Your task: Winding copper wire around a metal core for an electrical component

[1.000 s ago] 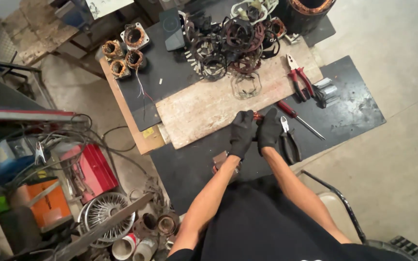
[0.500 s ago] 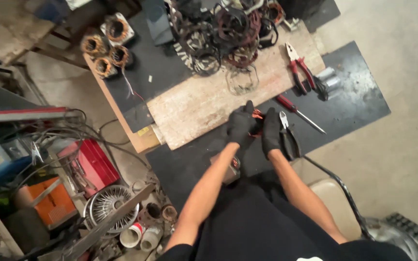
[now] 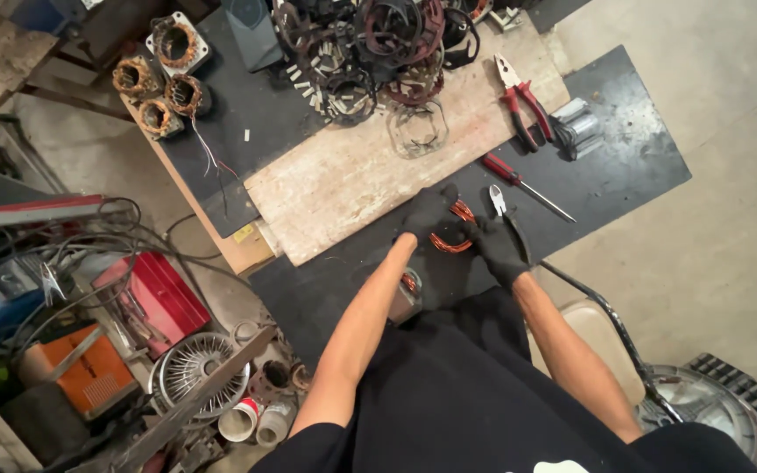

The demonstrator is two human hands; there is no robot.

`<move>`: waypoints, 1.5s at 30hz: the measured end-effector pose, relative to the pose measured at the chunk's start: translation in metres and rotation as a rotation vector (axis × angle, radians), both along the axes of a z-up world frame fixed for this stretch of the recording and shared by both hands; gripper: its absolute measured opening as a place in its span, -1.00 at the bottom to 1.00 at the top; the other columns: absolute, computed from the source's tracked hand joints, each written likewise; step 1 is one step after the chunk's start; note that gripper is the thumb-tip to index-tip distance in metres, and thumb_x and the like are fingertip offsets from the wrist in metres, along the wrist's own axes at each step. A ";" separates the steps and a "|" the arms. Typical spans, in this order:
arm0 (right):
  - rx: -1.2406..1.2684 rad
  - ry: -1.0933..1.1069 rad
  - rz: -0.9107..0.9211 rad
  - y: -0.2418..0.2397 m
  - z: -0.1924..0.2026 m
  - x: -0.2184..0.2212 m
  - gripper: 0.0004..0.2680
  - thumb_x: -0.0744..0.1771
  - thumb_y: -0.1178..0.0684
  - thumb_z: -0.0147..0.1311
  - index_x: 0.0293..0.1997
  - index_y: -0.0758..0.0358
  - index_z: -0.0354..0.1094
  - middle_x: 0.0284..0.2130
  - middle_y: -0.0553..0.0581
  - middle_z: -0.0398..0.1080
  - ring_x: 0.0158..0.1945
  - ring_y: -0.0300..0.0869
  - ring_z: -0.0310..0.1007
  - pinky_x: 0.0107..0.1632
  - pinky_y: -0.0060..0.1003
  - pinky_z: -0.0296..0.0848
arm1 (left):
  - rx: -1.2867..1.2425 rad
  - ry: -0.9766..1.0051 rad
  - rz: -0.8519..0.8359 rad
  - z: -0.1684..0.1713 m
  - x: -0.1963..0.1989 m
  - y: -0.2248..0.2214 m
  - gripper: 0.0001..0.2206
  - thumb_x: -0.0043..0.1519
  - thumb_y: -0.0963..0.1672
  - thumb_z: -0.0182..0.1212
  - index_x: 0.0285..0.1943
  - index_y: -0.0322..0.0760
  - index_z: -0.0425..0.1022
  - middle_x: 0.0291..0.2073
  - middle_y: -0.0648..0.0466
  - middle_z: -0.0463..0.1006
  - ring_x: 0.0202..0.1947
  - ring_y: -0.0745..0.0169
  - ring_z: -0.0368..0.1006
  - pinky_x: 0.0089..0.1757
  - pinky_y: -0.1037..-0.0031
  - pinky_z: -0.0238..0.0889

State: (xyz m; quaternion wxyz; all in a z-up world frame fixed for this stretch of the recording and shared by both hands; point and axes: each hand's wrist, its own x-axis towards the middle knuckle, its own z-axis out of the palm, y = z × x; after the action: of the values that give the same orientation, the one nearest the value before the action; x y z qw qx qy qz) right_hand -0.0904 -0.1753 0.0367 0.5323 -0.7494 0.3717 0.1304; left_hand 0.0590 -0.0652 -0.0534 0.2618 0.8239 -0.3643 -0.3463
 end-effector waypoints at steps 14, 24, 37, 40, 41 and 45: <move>-0.328 0.144 0.069 0.002 -0.029 -0.011 -0.58 0.37 -0.28 -0.10 -0.04 0.34 0.50 -0.06 0.42 0.52 0.16 0.25 0.44 0.21 0.14 0.37 | -0.015 0.425 0.630 0.229 -0.022 0.126 -0.46 0.32 0.19 -0.05 0.45 0.12 0.23 0.36 0.14 0.35 0.34 0.14 0.27 0.27 0.29 0.18; -0.609 0.061 0.168 0.079 0.190 0.014 -0.38 0.37 -0.52 -0.12 0.38 0.26 0.18 0.15 0.46 0.36 0.20 0.30 0.38 0.18 0.17 0.39 | -0.135 -0.580 1.046 0.039 -0.167 0.309 -0.77 0.35 -0.06 0.20 0.17 0.16 0.62 0.17 0.11 0.50 0.15 0.60 0.34 0.11 0.73 0.26; -0.531 -0.094 0.982 0.061 0.026 0.026 -0.80 0.43 -0.17 -0.06 0.11 -0.23 0.48 -0.19 0.16 0.59 -0.01 0.11 0.57 0.02 0.02 0.54 | -1.487 2.705 1.164 -0.104 -0.198 0.301 -0.56 0.38 0.01 0.12 0.45 0.00 0.32 0.30 0.24 0.43 0.26 0.43 0.37 0.25 0.48 0.20; -0.679 -0.214 1.109 0.070 0.001 0.031 -0.84 0.41 -0.08 0.01 0.07 -0.26 0.49 -0.18 -0.08 0.59 0.02 -0.15 0.58 0.15 -0.17 0.48 | -1.550 2.654 1.036 -0.108 -0.205 0.287 -0.57 0.37 0.01 0.10 0.43 -0.05 0.35 0.30 0.17 0.42 0.29 0.37 0.35 0.24 0.46 0.22; -0.680 -0.196 1.101 0.077 0.007 0.031 -0.84 0.40 -0.08 0.01 0.03 -0.20 0.51 -0.21 -0.02 0.60 0.01 -0.10 0.59 0.12 -0.13 0.50 | -1.618 2.695 1.015 -0.083 -0.206 0.282 -0.55 0.38 0.00 0.09 0.46 -0.06 0.29 0.34 0.15 0.39 0.31 0.30 0.32 0.27 0.43 0.18; -0.938 -0.364 1.245 0.086 0.000 0.031 -0.86 0.33 -0.16 0.13 -0.06 -0.29 0.51 -0.33 -0.16 0.57 -0.13 -0.20 0.61 0.02 -0.22 0.49 | -1.831 2.673 0.568 -0.020 -0.183 0.262 -0.40 0.37 -0.02 0.13 0.60 0.03 0.02 0.47 0.14 0.18 0.40 0.07 0.20 0.28 0.25 0.13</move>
State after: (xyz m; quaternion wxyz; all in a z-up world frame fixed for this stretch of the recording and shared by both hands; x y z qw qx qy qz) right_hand -0.0598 -0.0896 0.0370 0.0437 -0.9745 -0.1912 0.1094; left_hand -0.1244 0.1973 -0.0730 -0.7930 0.4238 -0.1887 0.3949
